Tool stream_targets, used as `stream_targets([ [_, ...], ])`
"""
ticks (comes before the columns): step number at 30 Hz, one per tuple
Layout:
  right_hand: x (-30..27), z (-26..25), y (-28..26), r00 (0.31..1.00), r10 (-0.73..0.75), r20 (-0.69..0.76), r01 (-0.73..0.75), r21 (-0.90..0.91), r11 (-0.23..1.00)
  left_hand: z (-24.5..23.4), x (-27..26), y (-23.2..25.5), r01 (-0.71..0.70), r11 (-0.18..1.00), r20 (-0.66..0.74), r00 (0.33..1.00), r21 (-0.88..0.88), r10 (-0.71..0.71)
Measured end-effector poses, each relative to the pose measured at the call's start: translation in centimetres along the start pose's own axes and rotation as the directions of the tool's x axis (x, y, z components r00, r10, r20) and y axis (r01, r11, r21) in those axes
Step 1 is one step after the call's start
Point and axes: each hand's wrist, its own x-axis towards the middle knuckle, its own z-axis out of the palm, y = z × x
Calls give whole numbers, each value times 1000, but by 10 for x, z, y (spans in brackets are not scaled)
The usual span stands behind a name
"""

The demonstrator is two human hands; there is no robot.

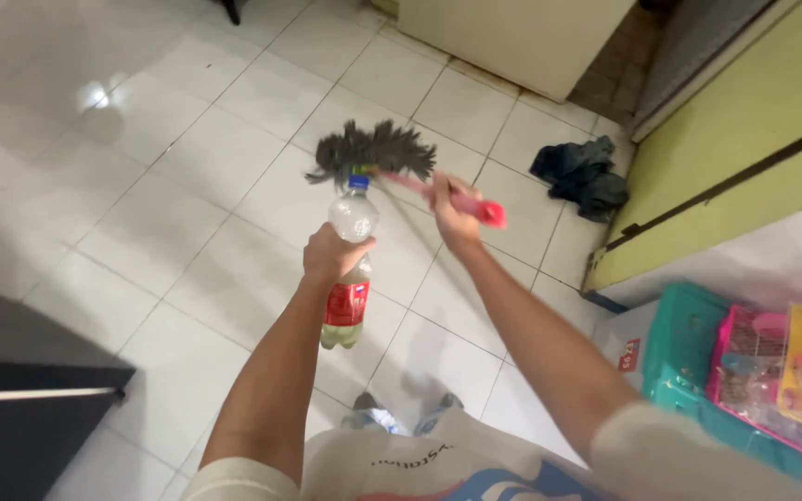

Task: The person is mopping the tiled floor using a mop and a bottle of cleaning solution.

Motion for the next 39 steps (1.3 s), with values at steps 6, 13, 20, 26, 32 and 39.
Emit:
stream_targets([
  [6, 34, -17, 22, 996, 33, 87, -23, -116, 993, 23, -23, 7, 49, 998, -33, 998, -28, -50],
  [13, -77, -138, -105, 998, 22, 60, -5, -270, 963, 67, -57, 30, 87, 994, 19, 996, -61, -86],
  [20, -86, -162, -45, 989, -143, 23, 141, 63, 988, 104, -78, 58, 137, 989, -33, 990, -62, -140],
  [26, -49, -158, 3, 979, 20, 203, 3, -110, 994, 129, -119, 62, 173, 981, -56, 982, -90, -179],
  [32, -121, -213, -44, 982, 14, 189, 17, -158, 987, 145, -129, 64, 196, 980, -1, 981, -21, -196],
  [39, -148, -212, -54, 979, -194, -66, 193, -30, 981, 126, -121, 54, 191, 975, -81, 976, -113, -200],
])
